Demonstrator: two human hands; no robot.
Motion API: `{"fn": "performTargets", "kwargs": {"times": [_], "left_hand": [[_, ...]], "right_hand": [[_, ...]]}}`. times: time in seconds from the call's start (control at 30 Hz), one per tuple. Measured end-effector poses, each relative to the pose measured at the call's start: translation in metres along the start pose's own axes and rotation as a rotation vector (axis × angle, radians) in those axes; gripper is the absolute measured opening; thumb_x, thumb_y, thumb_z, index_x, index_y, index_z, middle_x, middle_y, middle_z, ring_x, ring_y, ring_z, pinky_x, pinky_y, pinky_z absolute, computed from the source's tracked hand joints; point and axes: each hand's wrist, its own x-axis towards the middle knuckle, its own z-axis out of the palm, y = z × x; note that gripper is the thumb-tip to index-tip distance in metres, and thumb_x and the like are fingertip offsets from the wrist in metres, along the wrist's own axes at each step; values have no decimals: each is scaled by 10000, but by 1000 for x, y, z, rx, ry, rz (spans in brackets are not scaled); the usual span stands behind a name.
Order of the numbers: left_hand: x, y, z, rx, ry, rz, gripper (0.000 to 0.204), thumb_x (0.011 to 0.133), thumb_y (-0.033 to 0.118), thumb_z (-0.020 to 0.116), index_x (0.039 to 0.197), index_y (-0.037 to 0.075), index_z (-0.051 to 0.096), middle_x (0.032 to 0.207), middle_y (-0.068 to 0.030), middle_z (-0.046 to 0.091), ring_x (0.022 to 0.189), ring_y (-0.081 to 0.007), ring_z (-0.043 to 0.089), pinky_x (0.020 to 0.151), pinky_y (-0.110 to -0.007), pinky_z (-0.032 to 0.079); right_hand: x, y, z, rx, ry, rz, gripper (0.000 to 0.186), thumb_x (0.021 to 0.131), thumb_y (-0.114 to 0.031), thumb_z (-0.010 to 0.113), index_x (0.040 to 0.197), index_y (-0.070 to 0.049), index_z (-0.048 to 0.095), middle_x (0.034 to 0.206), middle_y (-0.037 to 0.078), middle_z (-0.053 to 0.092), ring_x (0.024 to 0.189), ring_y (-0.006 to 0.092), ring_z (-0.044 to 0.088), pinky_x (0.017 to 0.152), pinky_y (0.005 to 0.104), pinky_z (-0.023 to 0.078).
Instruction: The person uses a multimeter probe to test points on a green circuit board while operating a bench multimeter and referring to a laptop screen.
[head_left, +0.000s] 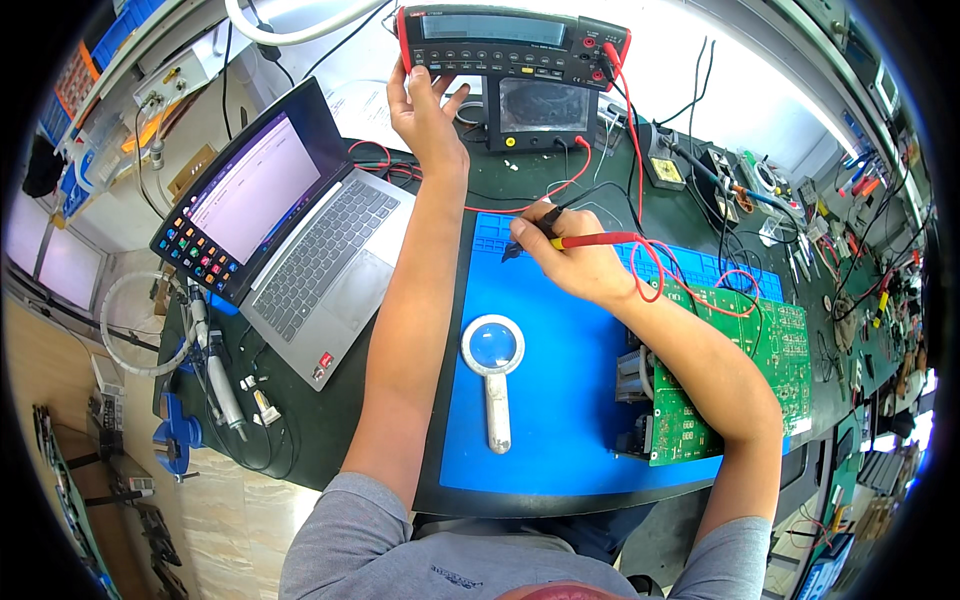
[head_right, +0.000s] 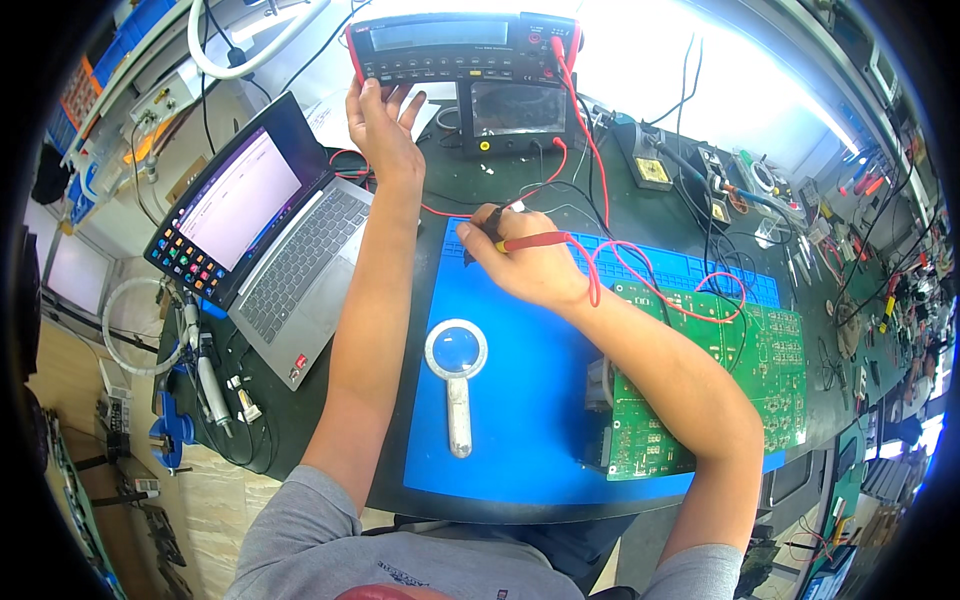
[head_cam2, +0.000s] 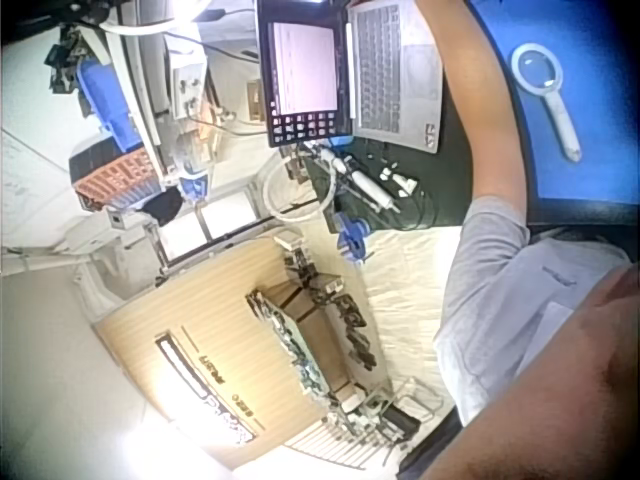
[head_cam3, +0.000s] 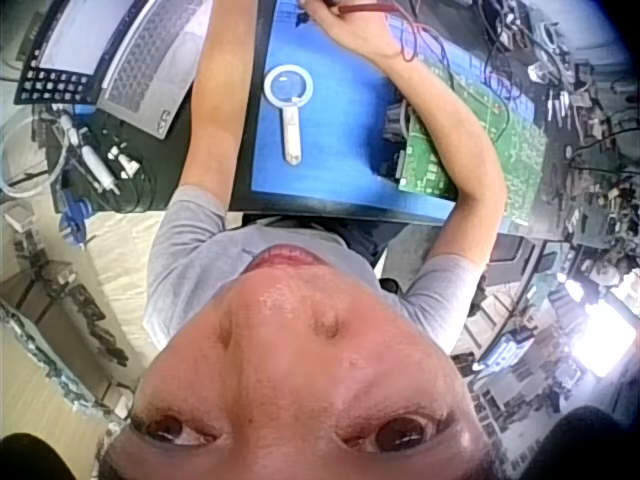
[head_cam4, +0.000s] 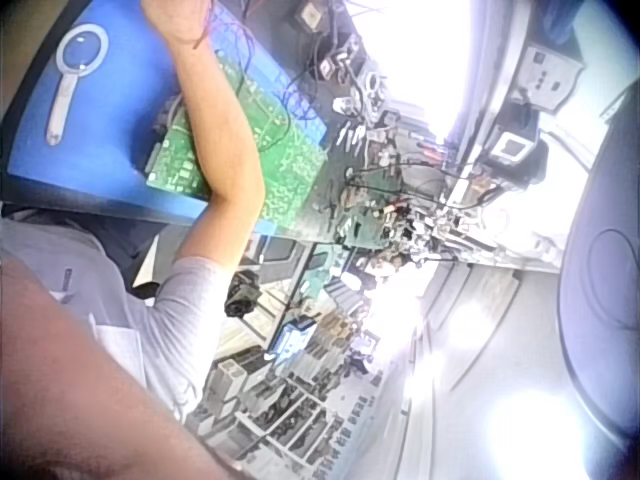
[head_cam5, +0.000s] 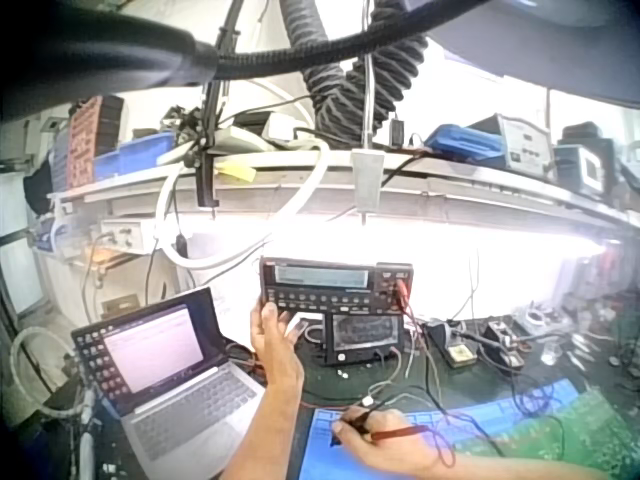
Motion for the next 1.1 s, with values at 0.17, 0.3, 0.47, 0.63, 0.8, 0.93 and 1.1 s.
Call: {"fn": "performTargets", "kwargs": {"times": [0.17, 0.3, 0.47, 0.63, 0.8, 0.93, 1.1], "left_hand": [[2, -3, -3, -38, -24, 4, 491, 970, 227, 544, 1390, 6, 418, 1155, -182, 579, 1078, -311, 652, 843, -444, 608], [2, -2, -4, -34, -24, 1, 495, 970, 227, 538, 1394, 6, 413, 1164, -178, 584, 1079, -305, 650, 848, -443, 604], [1, 1, -1, 4, -4, -10, 504, 978, 238, 564, 1393, -2, 409, 1170, -172, 582, 1082, -299, 646, 847, -430, 602], [2, 5, 3, -4, 33, -29, 478, 971, 219, 586, 1373, 5, 439, 1135, -154, 595, 1018, -268, 655, 769, -381, 618], [5, 11, 7, 12, 38, -72, 460, 963, 190, 581, 1356, 8, 427, 1130, -151, 590, 1002, -257, 647, 759, -374, 620], [2, 14, 6, 35, 21, -89, 491, 964, 200, 566, 1367, -8, 378, 1159, -172, 565, 1084, -300, 625, 830, -412, 616], [2, 14, 7, 24, 42, -95, 497, 956, 209, 570, 1364, -2, 381, 1160, -172, 558, 1094, -295, 624, 834, -410, 618]], "right_hand": [[0, 1, 0, 7, 2, 0, 313, 943, -275, 644, 930, 31, 709, 705, 189, 693, 697, 351, 706, 635, 402, 536], [1, 0, 1, 5, -1, 5, 311, 941, -276, 647, 929, 28, 710, 701, 187, 691, 699, 355, 707, 636, 402, 539], [0, -1, 0, -21, -1, 9, 308, 936, -276, 652, 925, 27, 710, 691, 190, 683, 692, 362, 702, 630, 407, 537], [0, 1, 1, -4, 14, -10, 307, 935, -275, 654, 922, 26, 711, 689, 191, 681, 688, 364, 699, 628, 410, 536], [-1, 0, 0, 11, 13, -12, 305, 938, -272, 652, 918, 27, 711, 689, 192, 682, 689, 359, 700, 631, 407, 536], [0, -5, -2, -16, -12, 13, 299, 938, -265, 651, 914, 27, 713, 696, 192, 686, 694, 356, 702, 636, 403, 537], [0, 1, 0, -11, 2, -14, 296, 937, -266, 653, 920, 24, 710, 704, 189, 690, 703, 358, 704, 639, 405, 539]]}}
